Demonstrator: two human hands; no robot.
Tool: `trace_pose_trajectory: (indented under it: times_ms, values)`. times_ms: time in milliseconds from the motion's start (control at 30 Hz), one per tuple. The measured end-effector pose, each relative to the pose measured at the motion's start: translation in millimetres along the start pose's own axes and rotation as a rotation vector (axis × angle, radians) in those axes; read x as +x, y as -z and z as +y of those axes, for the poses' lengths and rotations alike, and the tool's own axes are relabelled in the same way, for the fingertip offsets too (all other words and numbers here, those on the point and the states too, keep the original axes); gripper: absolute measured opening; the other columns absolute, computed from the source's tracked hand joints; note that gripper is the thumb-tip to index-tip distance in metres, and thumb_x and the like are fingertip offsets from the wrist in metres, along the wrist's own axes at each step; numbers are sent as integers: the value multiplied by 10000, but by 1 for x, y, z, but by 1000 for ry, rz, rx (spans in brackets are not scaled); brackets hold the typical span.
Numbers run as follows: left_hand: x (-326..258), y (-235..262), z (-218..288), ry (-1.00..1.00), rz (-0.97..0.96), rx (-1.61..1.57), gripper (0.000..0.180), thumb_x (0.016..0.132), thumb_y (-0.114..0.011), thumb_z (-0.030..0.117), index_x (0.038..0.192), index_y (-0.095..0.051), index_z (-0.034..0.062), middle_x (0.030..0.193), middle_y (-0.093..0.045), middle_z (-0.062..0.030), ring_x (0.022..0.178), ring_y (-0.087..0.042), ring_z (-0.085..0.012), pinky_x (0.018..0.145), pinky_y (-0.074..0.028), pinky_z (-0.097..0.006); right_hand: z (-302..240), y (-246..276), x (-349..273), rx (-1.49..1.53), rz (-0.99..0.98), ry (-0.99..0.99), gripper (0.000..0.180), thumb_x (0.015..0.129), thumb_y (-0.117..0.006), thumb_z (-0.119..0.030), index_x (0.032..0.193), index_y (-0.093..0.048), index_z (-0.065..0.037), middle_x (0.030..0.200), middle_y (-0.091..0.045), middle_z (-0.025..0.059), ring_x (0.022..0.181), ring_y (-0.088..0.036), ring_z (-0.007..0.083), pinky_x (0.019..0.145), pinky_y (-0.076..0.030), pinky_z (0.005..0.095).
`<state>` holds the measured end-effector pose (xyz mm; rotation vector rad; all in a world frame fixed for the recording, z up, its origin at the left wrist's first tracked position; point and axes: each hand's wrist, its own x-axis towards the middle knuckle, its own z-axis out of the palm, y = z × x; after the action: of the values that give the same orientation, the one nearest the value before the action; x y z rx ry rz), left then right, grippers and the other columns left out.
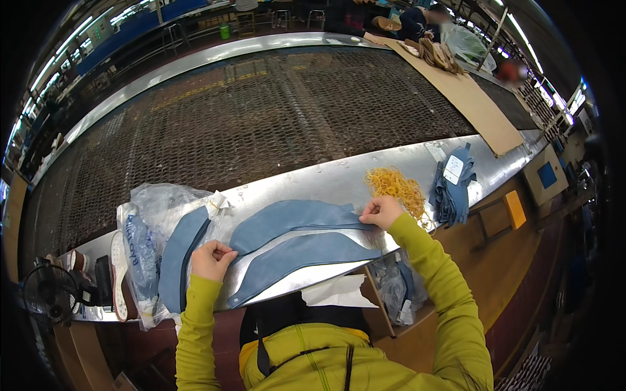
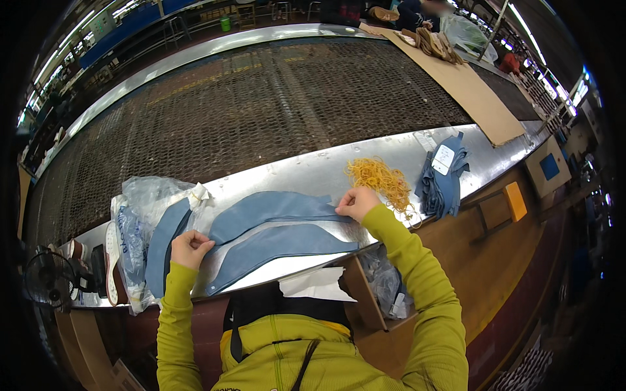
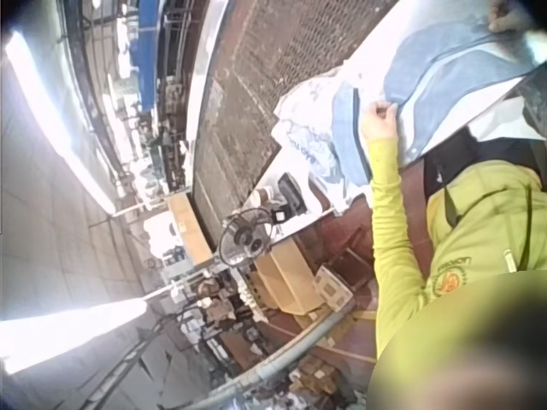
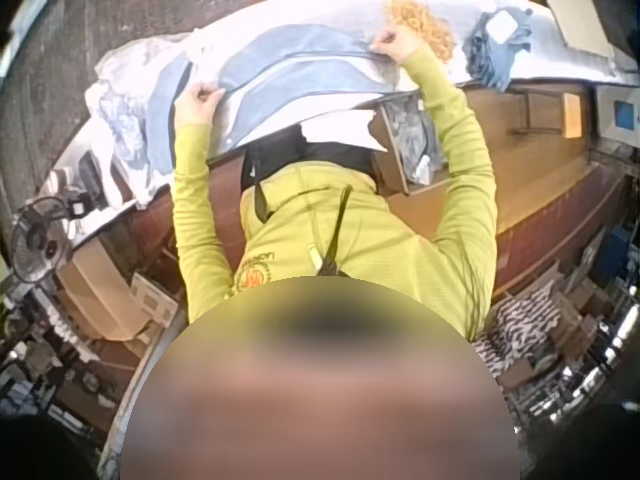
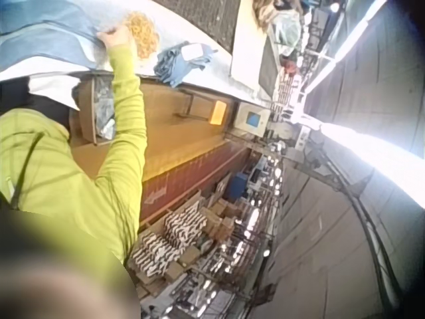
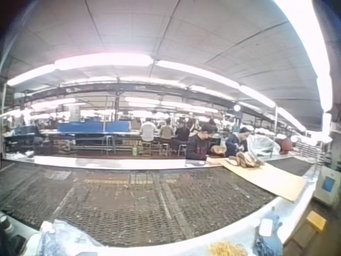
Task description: The person aligns and stacks several blue fabric pieces on a metal workbench, then folds a white paper label and places it on the stack. The person then picks up a plastic bag and places the fabric pieces inside, followed by more fabric pieces from the table.
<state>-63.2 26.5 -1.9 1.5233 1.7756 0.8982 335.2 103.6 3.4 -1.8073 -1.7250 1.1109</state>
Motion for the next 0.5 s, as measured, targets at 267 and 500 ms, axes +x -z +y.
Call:
trace_pose_trajectory:
  times_ms: [267,500]
  values:
    - [7,-3,0,27,-79,-93,121,755,-717,71,797,-654,-23,645,-619,-43,589,-559,-89,571,-449,-229,-2,6,-12,-175,-40,-83,163,691,-783,-112,693,-640,-34,649,-621,40,595,-563,107,548,-442,258]
    - [13,-1,2,-65,-10,31,171,771,-706,100,869,-697,-41,689,-664,-95,595,-582,-115,576,-463,-251,2,-4,-18,-378,28,-81,133,683,-777,-142,703,-668,-68,677,-654,83,677,-622,172,629,-471,292]
